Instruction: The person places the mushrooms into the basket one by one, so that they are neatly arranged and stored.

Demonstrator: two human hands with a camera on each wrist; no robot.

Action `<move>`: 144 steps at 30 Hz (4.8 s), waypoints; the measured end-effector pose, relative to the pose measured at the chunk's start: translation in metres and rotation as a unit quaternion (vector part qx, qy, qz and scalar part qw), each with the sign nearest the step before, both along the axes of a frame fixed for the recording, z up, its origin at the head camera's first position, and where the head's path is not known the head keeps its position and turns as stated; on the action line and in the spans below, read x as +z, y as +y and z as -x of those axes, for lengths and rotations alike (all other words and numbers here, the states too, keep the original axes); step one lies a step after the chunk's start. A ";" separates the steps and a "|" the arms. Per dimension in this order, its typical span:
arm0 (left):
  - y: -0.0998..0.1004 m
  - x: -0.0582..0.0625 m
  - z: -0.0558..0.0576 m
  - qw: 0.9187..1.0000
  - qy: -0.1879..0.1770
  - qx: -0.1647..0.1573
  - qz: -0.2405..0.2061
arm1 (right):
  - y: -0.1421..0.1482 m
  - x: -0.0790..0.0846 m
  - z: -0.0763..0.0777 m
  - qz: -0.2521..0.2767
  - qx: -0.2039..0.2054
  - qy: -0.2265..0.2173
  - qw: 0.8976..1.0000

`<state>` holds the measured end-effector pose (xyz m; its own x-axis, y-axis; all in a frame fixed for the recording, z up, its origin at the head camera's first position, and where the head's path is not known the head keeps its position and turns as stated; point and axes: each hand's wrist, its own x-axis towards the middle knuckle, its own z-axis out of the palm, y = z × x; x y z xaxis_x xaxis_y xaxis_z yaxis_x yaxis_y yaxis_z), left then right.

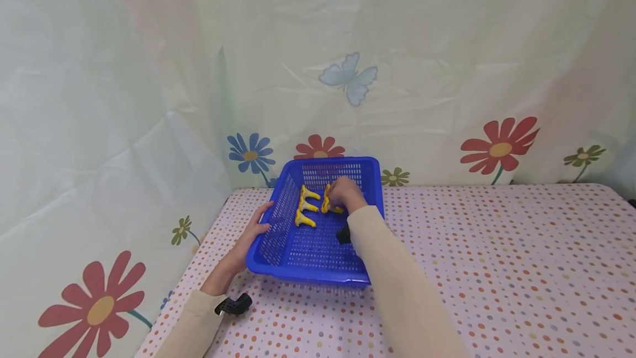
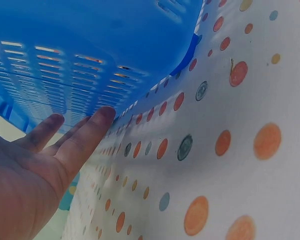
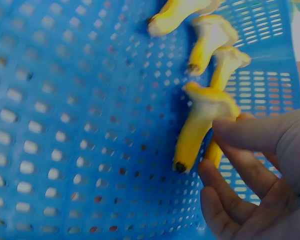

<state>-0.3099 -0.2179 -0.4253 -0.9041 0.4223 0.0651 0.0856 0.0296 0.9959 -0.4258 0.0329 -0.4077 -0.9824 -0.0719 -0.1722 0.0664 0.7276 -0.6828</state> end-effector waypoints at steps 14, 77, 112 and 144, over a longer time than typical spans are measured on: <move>0.000 -0.001 0.001 1.000 0.003 0.001 -0.002 | 0.013 0.037 -0.003 0.105 0.061 0.028 0.992; -0.001 -0.004 0.005 1.000 0.017 -0.011 -0.019 | 0.003 0.003 0.006 0.029 -0.005 -0.069 0.997; 0.000 -0.003 0.005 0.999 0.030 -0.008 -0.018 | 0.006 0.019 0.005 0.105 -0.017 -0.005 0.994; 0.001 -0.006 0.000 0.999 0.018 0.000 -0.032 | 0.103 0.063 -0.091 0.311 0.101 0.023 0.945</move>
<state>-0.3102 -0.2165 -0.4310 -0.9006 0.4166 0.1237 0.1204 -0.0342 0.9921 -0.3346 0.1356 -0.3445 -0.9434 -0.3317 0.0074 -0.0709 0.1798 -0.9811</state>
